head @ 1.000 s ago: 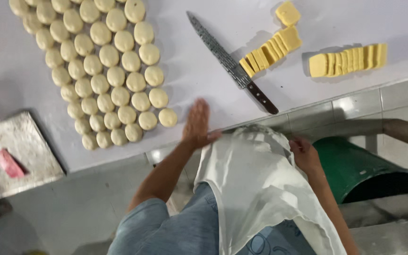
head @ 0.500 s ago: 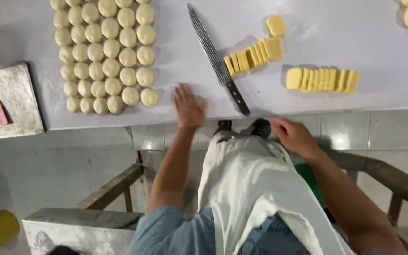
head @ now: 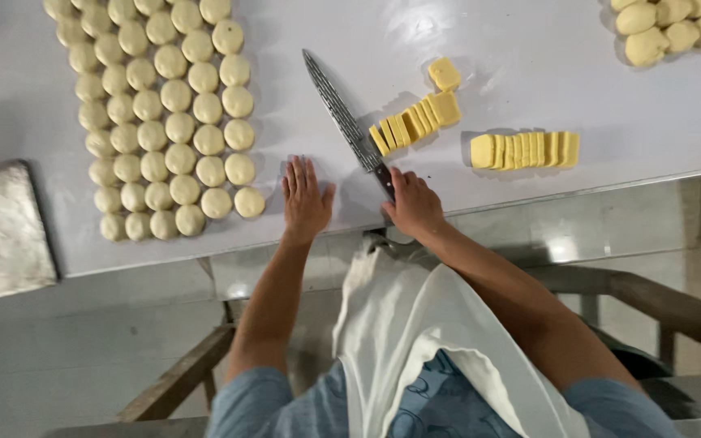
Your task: The person slices a long block of yellow dough into smaller pieces using a knife and then places some of the pieces onto round dough balls.
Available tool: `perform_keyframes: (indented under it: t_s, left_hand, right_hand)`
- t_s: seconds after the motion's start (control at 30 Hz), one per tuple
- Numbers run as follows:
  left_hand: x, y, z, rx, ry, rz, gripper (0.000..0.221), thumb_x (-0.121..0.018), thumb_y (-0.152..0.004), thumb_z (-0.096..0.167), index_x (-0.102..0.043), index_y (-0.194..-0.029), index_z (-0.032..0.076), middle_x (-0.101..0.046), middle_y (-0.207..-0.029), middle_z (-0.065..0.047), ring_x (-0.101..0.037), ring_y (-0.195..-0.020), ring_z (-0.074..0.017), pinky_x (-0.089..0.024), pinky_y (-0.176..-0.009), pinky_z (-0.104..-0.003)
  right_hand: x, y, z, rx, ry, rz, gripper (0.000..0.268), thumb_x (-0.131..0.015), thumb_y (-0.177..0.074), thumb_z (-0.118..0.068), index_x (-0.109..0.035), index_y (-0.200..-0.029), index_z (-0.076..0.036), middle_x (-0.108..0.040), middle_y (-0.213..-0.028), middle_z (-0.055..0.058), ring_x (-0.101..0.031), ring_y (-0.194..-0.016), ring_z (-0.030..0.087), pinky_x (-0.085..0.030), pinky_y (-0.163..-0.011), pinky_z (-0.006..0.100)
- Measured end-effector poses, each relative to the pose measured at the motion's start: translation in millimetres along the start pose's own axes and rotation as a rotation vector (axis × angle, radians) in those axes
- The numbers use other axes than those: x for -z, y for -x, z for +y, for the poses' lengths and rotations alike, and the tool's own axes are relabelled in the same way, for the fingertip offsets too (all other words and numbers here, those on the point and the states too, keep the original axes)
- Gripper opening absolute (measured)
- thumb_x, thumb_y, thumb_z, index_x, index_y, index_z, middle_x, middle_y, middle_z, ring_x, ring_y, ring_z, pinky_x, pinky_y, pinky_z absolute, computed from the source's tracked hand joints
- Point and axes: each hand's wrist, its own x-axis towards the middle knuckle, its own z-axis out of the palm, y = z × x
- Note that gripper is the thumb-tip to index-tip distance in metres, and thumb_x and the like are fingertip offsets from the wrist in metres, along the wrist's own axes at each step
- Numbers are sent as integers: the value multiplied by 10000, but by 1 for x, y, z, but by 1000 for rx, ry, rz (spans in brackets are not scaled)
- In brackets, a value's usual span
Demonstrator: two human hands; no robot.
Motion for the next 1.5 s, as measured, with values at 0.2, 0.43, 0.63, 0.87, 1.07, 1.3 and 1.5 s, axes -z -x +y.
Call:
perform_keyframes:
  t_s: [0.2,0.43,0.63,0.87,1.07,1.3,1.5]
  left_hand:
    - [8,49,6,-45,311,131,304,-614,-974,203,-664,-1188,-7,-627,-1294,-235,-546,-1253,-426,-430,-1079,-527]
    - [15,-2,6,-77,415,170,225,-661,-911,52,-688,-1135,55,-699,-1119,-153,-610,-1065,-371,-473,-955,-505]
    - [-1,-61,36,-289,466,55,627,-794,-791,208,-566,-1332,-12,-609,-1286,-186,-525,-1191,-392,-423,-1016,-484]
    - [-30,-88,49,-264,425,-6,687,-833,-791,228,-539,-1351,-41,-577,-1346,-206,-489,-1260,-405,-403,-1096,-474]
    - [-21,-90,25,-348,492,50,725,-849,-800,205,-516,-1375,-84,-554,-1395,-245,-507,-1261,-428,-410,-1115,-483]
    - [-13,-85,29,-299,523,88,641,-849,-798,140,-584,-1333,-93,-577,-1388,-224,-537,-1265,-411,-469,-1105,-440]
    - [-15,-89,28,-314,506,71,611,-850,-787,122,-602,-1296,-110,-599,-1340,-215,-545,-1219,-416,-470,-1076,-439]
  right_hand:
    - [-14,-44,-21,-106,43,24,709,-752,-875,-293,-425,-1428,8,-574,-1183,212,-610,-1086,386,-531,-905,483]
    - [-24,-33,-32,-163,-266,134,499,-738,-820,-179,-560,-1257,-14,-600,-1122,214,-619,-1008,373,-519,-878,469]
    - [39,31,-44,-182,-588,351,446,-706,-859,-144,-534,-1241,10,-570,-844,149,-569,-721,294,-480,-652,426]
    - [53,32,-41,-165,-167,536,254,-542,-1078,-156,-551,-1282,-5,-692,-1003,211,-686,-883,435,-552,-757,489]
    - [-2,11,-28,2,-57,345,425,-490,-1044,-159,-438,-1449,-41,-650,-1160,243,-678,-944,460,-552,-767,533]
    - [-13,-8,-46,-17,-21,196,757,-550,-901,-75,-267,-1602,-112,-631,-1110,205,-668,-827,432,-552,-702,534]
    - [-12,-19,-45,-40,15,134,769,-559,-922,-82,-228,-1615,-117,-611,-1131,192,-668,-845,415,-554,-717,525]
